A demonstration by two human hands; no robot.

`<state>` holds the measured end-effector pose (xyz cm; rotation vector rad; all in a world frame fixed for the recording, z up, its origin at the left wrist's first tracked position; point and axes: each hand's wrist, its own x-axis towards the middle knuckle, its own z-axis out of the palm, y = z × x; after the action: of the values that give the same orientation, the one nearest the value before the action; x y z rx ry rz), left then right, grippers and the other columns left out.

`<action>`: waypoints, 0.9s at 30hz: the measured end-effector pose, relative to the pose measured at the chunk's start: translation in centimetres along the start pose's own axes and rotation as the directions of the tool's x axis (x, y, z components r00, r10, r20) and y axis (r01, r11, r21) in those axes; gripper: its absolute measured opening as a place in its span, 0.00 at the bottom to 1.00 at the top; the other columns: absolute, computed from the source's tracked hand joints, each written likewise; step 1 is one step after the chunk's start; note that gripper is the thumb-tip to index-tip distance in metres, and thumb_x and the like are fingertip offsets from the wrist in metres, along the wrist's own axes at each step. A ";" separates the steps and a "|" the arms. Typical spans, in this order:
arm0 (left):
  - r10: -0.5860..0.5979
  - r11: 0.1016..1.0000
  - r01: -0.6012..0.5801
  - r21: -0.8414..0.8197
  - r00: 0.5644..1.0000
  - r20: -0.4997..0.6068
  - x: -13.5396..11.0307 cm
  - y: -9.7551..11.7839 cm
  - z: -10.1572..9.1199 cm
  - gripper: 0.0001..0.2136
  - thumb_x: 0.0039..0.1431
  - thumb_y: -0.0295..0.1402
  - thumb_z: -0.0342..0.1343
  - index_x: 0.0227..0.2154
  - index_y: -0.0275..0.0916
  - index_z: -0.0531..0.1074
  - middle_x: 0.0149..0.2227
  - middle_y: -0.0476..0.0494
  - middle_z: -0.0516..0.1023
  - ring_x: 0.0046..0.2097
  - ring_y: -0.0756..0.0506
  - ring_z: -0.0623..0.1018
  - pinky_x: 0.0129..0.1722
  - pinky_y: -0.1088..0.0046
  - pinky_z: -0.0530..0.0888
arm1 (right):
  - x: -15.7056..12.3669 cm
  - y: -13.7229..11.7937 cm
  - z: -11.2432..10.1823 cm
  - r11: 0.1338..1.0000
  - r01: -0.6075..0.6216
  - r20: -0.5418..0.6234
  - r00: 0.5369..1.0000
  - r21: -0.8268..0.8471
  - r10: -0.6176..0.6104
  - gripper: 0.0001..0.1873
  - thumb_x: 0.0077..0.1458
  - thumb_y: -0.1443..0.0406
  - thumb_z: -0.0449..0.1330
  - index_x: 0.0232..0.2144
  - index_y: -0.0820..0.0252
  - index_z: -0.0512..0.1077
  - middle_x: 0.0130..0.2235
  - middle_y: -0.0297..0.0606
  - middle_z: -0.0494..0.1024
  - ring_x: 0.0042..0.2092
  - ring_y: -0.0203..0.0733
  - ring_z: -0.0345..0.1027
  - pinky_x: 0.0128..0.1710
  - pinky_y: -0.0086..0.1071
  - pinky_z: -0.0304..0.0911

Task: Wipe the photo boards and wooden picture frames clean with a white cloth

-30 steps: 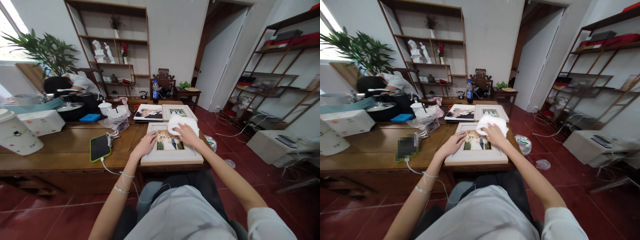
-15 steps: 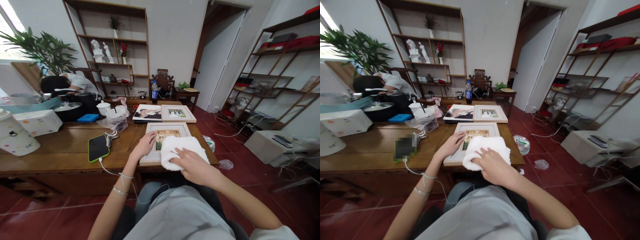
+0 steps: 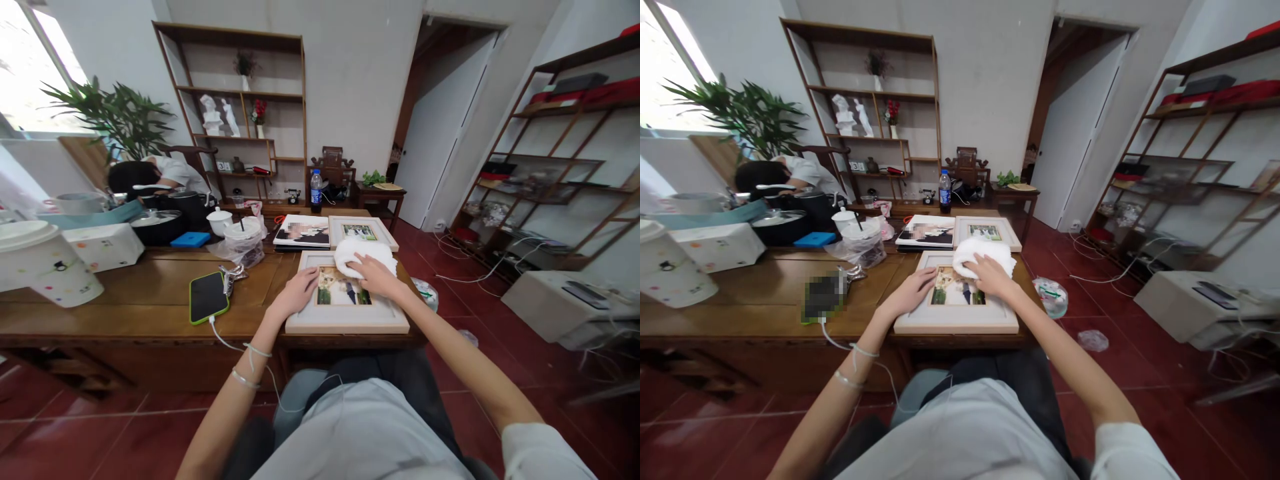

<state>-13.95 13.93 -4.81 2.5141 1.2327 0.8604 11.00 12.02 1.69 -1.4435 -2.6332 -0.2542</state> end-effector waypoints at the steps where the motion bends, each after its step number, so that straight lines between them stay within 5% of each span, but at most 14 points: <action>1: 0.002 1.000 -0.003 0.004 1.000 0.012 0.2 0.0 -0.1 0.20 0.63 0.37 0.42 0.52 0.34 0.68 0.58 0.37 0.66 0.59 0.42 0.64 0.59 0.62 0.62 | 0.6 0.4 0.2 1.000 -0.015 -0.011 1.000 -0.012 0.015 0.31 0.46 0.75 0.52 0.55 0.61 0.61 0.60 0.51 0.61 0.62 0.50 0.51 0.58 0.44 0.48; 8: 0.035 0.999 -0.035 0.001 0.999 0.002 1.1 0.0 -0.4 0.17 0.62 0.34 0.43 0.49 0.35 0.71 0.54 0.38 0.71 0.56 0.42 0.69 0.58 0.62 0.64 | 1.1 -0.7 -0.2 0.999 0.019 0.054 0.998 -0.039 -0.017 0.30 0.47 0.77 0.49 0.54 0.63 0.63 0.55 0.52 0.66 0.59 0.52 0.55 0.56 0.45 0.48; 13: 0.032 0.999 -0.032 0.007 0.999 -0.019 0.8 0.3 -0.5 0.17 0.62 0.33 0.44 0.49 0.36 0.71 0.54 0.38 0.70 0.56 0.42 0.69 0.58 0.63 0.64 | -2.6 -4.3 -2.3 0.990 0.130 0.162 0.977 0.057 -0.138 0.31 0.46 0.77 0.49 0.54 0.61 0.64 0.55 0.52 0.66 0.53 0.50 0.63 0.54 0.45 0.53; 20: 0.053 0.999 -0.053 0.000 0.998 -0.021 0.6 0.1 -0.4 0.17 0.63 0.33 0.43 0.49 0.33 0.71 0.55 0.36 0.69 0.57 0.42 0.68 0.57 0.62 0.64 | -7.7 -8.7 -4.8 0.972 0.159 0.197 0.961 0.175 -0.193 0.31 0.45 0.76 0.51 0.53 0.58 0.65 0.59 0.49 0.62 0.59 0.51 0.57 0.57 0.46 0.51; 27: 0.051 0.999 -0.051 0.007 0.999 -0.008 0.4 0.0 -0.3 0.18 0.63 0.33 0.42 0.51 0.34 0.69 0.56 0.36 0.68 0.58 0.42 0.67 0.57 0.62 0.64 | -6.1 -6.2 -2.8 0.983 0.114 0.166 0.977 0.145 -0.137 0.33 0.45 0.75 0.52 0.56 0.56 0.62 0.62 0.49 0.57 0.61 0.50 0.54 0.58 0.46 0.51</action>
<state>-13.86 14.23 -4.40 2.5599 1.1806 0.8800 9.05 3.15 2.75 -1.3143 -2.8230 0.0409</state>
